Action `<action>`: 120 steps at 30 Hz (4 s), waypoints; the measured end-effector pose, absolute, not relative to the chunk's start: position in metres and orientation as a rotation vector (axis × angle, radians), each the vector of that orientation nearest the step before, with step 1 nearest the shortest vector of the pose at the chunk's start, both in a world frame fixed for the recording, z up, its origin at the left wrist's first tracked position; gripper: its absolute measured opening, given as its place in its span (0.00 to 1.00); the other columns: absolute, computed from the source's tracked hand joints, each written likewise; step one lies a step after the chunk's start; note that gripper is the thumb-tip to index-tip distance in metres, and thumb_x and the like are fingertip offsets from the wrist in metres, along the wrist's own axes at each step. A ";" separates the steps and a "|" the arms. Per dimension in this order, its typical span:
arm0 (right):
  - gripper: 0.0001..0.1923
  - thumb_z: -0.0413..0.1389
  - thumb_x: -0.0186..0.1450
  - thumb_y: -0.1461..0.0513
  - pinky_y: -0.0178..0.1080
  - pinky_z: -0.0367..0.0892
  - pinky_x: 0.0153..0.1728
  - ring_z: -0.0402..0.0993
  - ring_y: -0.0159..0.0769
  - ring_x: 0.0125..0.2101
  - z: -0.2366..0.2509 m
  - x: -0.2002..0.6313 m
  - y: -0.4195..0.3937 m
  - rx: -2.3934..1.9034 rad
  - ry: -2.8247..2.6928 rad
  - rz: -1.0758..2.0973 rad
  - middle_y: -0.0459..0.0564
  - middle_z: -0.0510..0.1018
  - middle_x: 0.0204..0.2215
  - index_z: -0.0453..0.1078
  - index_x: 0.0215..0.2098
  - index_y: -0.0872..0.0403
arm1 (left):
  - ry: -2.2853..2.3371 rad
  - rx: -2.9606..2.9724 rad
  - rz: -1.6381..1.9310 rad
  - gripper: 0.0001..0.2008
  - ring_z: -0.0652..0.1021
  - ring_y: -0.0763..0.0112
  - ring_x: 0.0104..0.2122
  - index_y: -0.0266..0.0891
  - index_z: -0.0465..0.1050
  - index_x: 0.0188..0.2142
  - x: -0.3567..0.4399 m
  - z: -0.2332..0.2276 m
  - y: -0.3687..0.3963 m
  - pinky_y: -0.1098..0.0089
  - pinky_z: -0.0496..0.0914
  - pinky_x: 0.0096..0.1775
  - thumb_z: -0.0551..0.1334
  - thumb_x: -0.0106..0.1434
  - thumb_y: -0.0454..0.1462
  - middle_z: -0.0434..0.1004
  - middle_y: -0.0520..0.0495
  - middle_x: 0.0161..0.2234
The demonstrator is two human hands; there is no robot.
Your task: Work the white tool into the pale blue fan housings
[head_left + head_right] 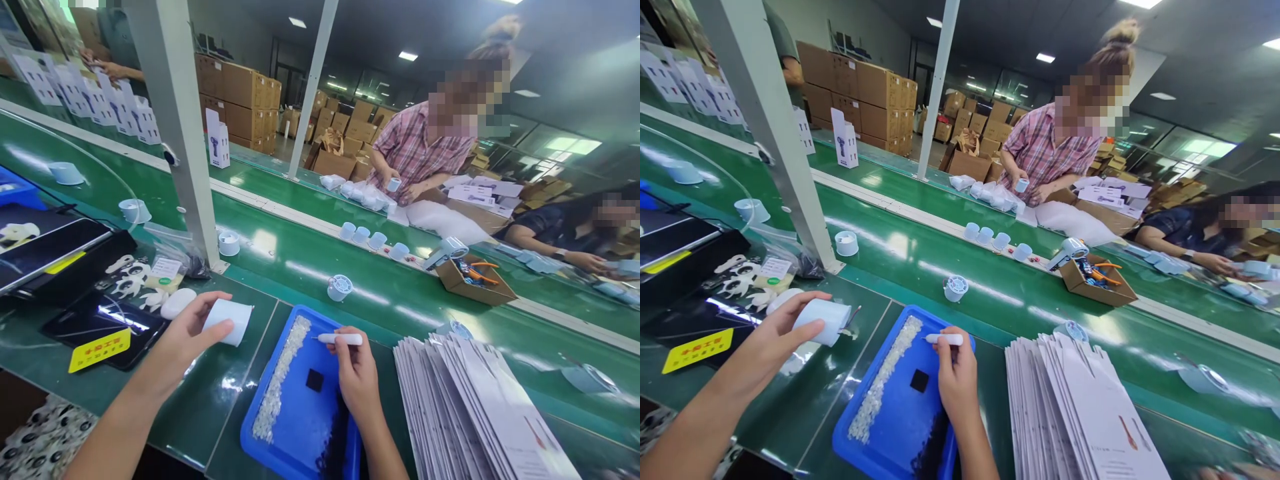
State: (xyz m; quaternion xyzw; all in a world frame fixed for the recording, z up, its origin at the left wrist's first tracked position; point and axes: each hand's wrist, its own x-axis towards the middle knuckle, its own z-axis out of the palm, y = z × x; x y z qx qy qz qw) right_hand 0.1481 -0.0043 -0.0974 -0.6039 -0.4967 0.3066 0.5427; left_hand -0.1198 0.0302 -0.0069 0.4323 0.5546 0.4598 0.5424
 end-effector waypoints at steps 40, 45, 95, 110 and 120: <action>0.05 0.49 0.69 0.60 0.36 0.71 0.32 0.74 0.32 0.29 -0.093 0.135 -0.035 -1.280 -1.496 0.860 0.48 0.73 0.36 0.65 0.42 0.51 | 1.326 0.986 1.022 0.25 0.76 0.66 0.36 0.48 0.69 0.46 -0.128 -0.018 0.025 0.74 0.73 0.34 0.71 0.49 0.46 0.76 0.51 0.37; 0.04 0.50 0.69 0.61 0.36 0.70 0.32 0.75 0.33 0.31 -0.089 0.135 -0.036 -1.311 -1.538 0.751 0.48 0.74 0.34 0.66 0.40 0.52 | 1.310 1.009 1.019 0.23 0.76 0.66 0.37 0.49 0.69 0.46 -0.128 -0.021 0.025 0.74 0.72 0.35 0.70 0.52 0.45 0.75 0.52 0.37; 0.04 0.49 0.69 0.61 0.33 0.66 0.27 0.69 0.31 0.26 -0.083 0.129 -0.032 -1.341 -1.599 0.511 0.46 0.72 0.29 0.63 0.35 0.51 | 1.352 1.045 0.993 0.25 0.78 0.59 0.38 0.46 0.69 0.45 -0.122 -0.015 0.017 0.67 0.74 0.36 0.70 0.48 0.48 0.76 0.48 0.37; 0.02 0.51 0.68 0.62 0.33 0.66 0.31 0.70 0.32 0.29 -0.075 0.132 -0.036 -1.373 -1.620 0.431 0.45 0.72 0.29 0.64 0.37 0.51 | 1.311 1.022 0.991 0.23 0.77 0.62 0.38 0.49 0.69 0.46 -0.125 -0.018 0.014 0.70 0.73 0.35 0.69 0.51 0.47 0.75 0.51 0.37; 0.09 0.50 0.68 0.55 0.34 0.66 0.29 0.68 0.31 0.28 -0.102 0.156 -0.063 -1.573 -1.169 0.349 0.45 0.69 0.31 0.63 0.39 0.53 | 1.345 0.991 0.958 0.25 0.76 0.62 0.39 0.49 0.68 0.47 -0.117 -0.017 0.017 0.71 0.72 0.36 0.70 0.50 0.48 0.75 0.49 0.39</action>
